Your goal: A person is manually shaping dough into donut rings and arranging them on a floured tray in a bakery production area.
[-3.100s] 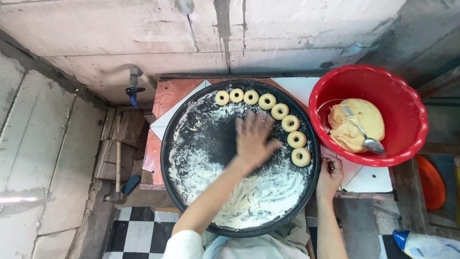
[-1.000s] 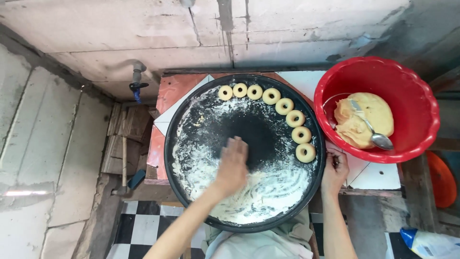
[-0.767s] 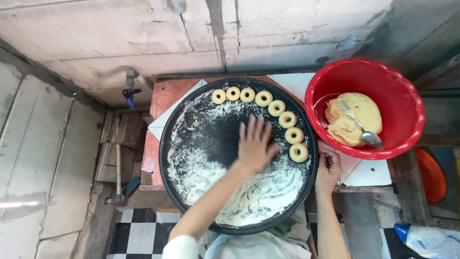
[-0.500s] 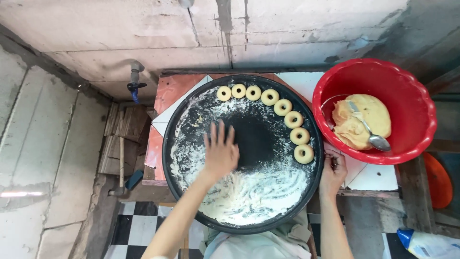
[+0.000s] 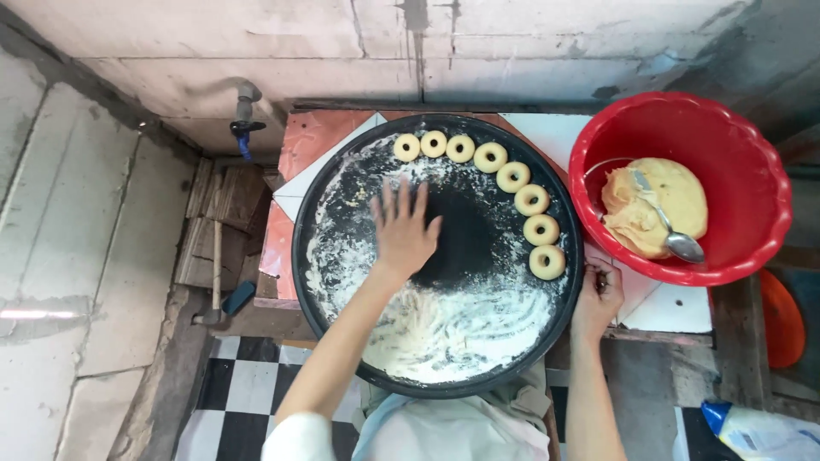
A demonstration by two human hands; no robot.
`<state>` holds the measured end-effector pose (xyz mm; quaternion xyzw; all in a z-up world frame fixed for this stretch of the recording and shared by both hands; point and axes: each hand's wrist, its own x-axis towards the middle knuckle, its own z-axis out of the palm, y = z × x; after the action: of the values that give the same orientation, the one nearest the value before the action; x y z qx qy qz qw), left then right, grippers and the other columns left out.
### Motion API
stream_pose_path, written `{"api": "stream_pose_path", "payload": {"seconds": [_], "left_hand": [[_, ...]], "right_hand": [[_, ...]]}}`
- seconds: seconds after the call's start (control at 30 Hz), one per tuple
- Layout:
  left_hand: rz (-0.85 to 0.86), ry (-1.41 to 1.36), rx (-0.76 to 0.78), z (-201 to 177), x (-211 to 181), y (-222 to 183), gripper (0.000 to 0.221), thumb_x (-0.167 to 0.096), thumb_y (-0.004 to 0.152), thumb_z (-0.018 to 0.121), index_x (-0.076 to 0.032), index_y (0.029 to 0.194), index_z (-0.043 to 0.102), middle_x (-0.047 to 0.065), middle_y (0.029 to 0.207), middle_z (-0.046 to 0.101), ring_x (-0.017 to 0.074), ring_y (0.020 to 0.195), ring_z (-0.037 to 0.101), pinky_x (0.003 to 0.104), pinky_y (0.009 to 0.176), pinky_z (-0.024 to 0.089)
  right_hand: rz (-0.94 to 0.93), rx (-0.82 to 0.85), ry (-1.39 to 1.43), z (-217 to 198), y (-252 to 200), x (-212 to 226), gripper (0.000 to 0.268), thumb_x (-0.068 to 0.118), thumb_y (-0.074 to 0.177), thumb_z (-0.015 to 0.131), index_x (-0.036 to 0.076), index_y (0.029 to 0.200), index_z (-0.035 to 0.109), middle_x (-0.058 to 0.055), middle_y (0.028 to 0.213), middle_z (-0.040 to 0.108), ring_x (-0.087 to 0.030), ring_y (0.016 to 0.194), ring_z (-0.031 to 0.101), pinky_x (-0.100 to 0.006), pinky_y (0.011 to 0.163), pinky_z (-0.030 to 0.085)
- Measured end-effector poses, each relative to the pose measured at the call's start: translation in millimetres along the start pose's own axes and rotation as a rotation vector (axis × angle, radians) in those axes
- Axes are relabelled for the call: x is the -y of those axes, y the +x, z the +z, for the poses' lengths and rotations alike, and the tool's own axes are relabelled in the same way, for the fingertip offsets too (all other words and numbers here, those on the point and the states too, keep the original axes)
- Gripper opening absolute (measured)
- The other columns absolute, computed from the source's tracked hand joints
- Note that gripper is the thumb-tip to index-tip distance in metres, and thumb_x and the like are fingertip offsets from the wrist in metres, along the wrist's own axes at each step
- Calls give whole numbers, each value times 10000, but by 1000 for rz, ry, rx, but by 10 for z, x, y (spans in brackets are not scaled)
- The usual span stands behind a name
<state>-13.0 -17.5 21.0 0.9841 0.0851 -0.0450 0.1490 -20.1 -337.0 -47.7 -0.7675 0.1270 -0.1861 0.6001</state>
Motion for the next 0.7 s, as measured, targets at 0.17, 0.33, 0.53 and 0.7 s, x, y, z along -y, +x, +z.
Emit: {"api": "stream_pose_path", "payload": {"seconds": [0.17,0.33,0.53,0.7], "left_hand": [[144,-33,-44,287,-3,-614,626,-332,1014,396,-87,1586,327,234,1676,162,470,1538,86,661,1187,134],[429,-143,-129,854,-543,-438,667,-485,1025,394,-66,1544,397,219,1684,177,448,1560,73,661,1194,132],[316,15,-101,434,-430,152,638,-520,1048,396,-160,1575,382,179,1684,193,415,1562,47,653,1211,10],[76,184,7,144,-152,-366,613,-360,1025,377,-138,1593,311,199,1688,151,470,1546,9,720,1166,-40]], "right_hand": [[-26,28,-9,33,49,41,173,-24,1040,597,100,1115,691,-68,849,593,-143,760,526,-276,670,440],[-32,-10,-20,9,78,-91,128,0,1028,607,104,1066,669,-55,832,576,-147,750,522,-273,664,434],[-21,-47,-46,4,35,-20,91,13,1019,623,93,1045,659,-59,801,572,-149,719,524,-278,635,426],[26,0,-13,25,67,25,131,24,1038,613,127,1077,685,-41,814,577,-139,730,521,-270,650,433]]}}
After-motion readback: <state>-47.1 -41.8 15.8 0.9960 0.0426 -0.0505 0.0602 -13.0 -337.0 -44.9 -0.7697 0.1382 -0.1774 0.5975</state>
